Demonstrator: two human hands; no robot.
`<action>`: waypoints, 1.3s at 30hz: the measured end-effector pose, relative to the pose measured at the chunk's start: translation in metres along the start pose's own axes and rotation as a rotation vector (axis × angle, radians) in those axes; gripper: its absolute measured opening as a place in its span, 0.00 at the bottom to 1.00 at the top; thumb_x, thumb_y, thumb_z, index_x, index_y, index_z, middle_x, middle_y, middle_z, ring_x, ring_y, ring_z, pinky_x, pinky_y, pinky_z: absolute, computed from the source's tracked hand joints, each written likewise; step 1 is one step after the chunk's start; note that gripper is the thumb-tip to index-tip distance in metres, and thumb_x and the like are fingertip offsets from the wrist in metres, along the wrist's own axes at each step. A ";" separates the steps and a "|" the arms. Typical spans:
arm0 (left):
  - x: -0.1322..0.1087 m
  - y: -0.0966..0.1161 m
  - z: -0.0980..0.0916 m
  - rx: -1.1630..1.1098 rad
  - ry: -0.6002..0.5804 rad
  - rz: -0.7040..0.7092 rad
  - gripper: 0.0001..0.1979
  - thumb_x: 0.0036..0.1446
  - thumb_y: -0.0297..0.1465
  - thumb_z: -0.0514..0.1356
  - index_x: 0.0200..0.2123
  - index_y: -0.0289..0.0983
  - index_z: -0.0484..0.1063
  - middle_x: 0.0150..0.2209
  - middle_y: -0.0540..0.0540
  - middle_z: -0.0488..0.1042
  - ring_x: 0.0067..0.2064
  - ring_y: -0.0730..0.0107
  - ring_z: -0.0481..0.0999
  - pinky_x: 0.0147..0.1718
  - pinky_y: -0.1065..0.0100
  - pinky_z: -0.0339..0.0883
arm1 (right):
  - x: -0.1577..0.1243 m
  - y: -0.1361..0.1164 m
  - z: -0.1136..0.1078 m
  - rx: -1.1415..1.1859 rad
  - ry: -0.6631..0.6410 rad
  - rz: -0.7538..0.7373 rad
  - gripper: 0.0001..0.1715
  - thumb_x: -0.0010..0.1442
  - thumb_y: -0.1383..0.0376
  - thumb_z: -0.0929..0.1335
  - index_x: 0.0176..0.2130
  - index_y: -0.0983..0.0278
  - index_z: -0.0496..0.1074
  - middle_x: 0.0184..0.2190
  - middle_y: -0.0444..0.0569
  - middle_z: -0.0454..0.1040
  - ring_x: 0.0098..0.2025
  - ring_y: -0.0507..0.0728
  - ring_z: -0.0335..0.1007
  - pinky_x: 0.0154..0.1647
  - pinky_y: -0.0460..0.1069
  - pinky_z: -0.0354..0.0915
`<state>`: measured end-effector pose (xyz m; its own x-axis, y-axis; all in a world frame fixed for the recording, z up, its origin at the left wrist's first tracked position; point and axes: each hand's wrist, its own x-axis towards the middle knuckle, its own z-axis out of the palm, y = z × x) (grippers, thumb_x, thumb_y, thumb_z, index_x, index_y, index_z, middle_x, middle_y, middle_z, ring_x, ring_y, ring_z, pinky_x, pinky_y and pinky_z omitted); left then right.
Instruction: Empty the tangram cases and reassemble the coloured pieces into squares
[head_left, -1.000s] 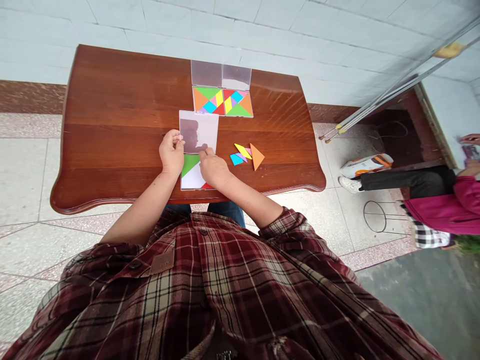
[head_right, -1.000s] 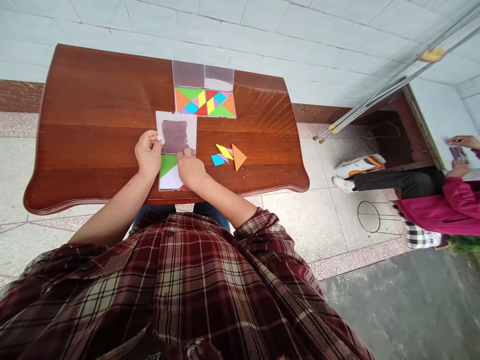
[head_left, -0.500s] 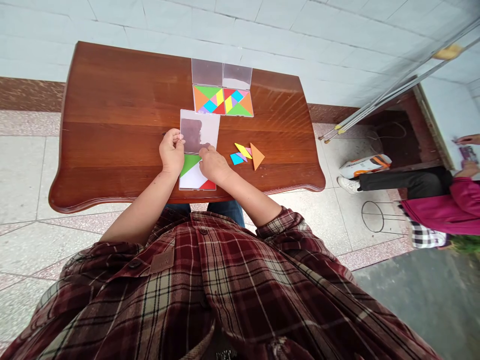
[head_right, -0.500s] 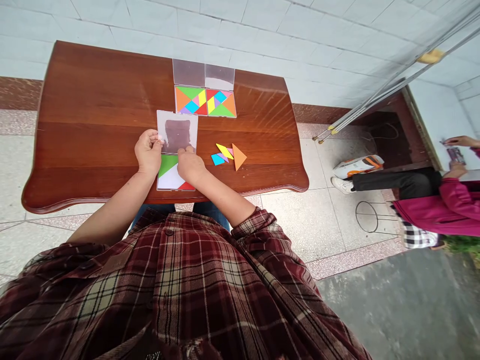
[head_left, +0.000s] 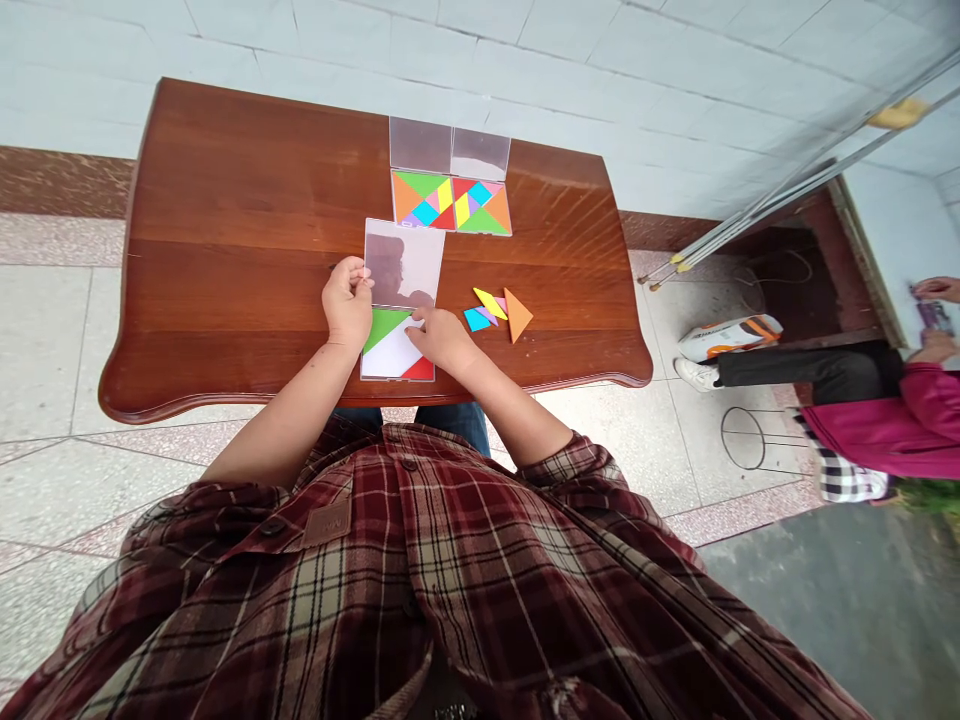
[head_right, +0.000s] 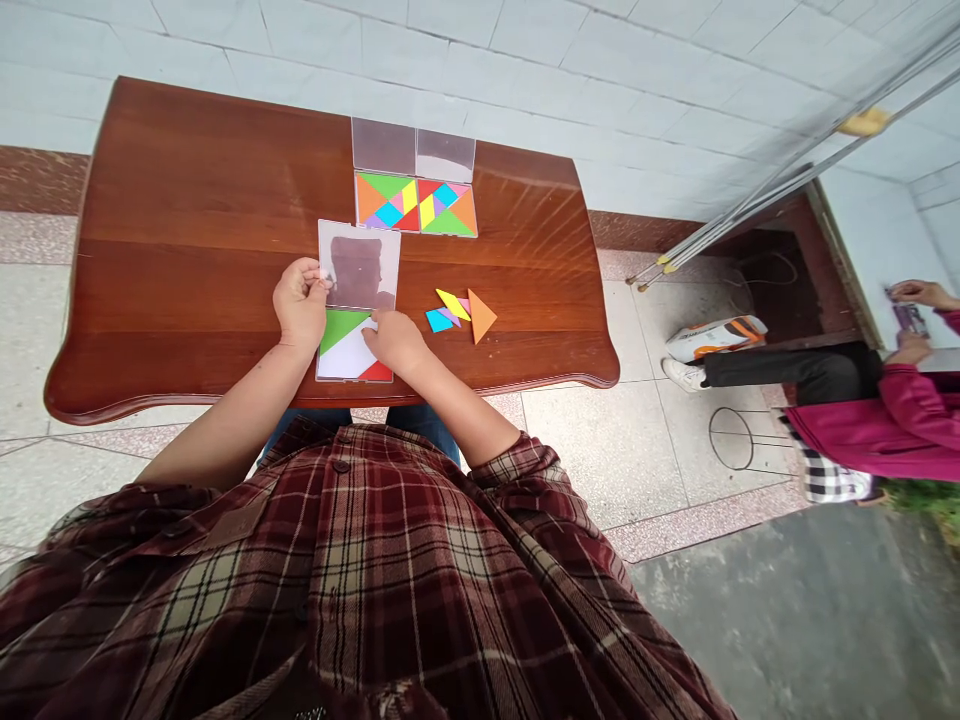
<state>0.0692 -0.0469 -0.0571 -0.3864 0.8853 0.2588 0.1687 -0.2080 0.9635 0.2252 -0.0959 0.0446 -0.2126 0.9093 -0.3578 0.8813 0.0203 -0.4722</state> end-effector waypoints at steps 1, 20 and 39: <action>0.000 0.000 0.000 -0.005 0.003 0.004 0.12 0.51 0.23 0.55 0.39 0.40 0.69 0.35 0.51 0.74 0.37 0.74 0.76 0.44 0.67 0.75 | 0.000 0.002 0.000 0.140 -0.011 0.027 0.20 0.63 0.66 0.66 0.53 0.72 0.70 0.37 0.55 0.78 0.40 0.57 0.74 0.45 0.52 0.69; -0.001 0.003 0.002 -0.015 0.010 0.011 0.09 0.52 0.24 0.56 0.38 0.39 0.69 0.35 0.50 0.74 0.38 0.72 0.77 0.42 0.67 0.76 | -0.008 -0.013 -0.001 1.462 -0.138 0.357 0.09 0.65 0.75 0.61 0.33 0.65 0.64 0.22 0.39 0.70 0.16 0.41 0.53 0.15 0.37 0.47; 0.001 0.000 0.002 -0.030 0.000 0.011 0.09 0.52 0.26 0.56 0.38 0.40 0.68 0.36 0.50 0.74 0.39 0.72 0.77 0.44 0.66 0.76 | 0.018 -0.015 -0.001 0.662 -0.110 0.112 0.15 0.60 0.72 0.69 0.23 0.65 0.64 0.12 0.35 0.59 0.16 0.44 0.50 0.19 0.42 0.50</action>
<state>0.0706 -0.0453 -0.0575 -0.3845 0.8829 0.2696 0.1461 -0.2301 0.9621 0.2089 -0.0791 0.0458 -0.2075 0.8429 -0.4965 0.4638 -0.3621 -0.8086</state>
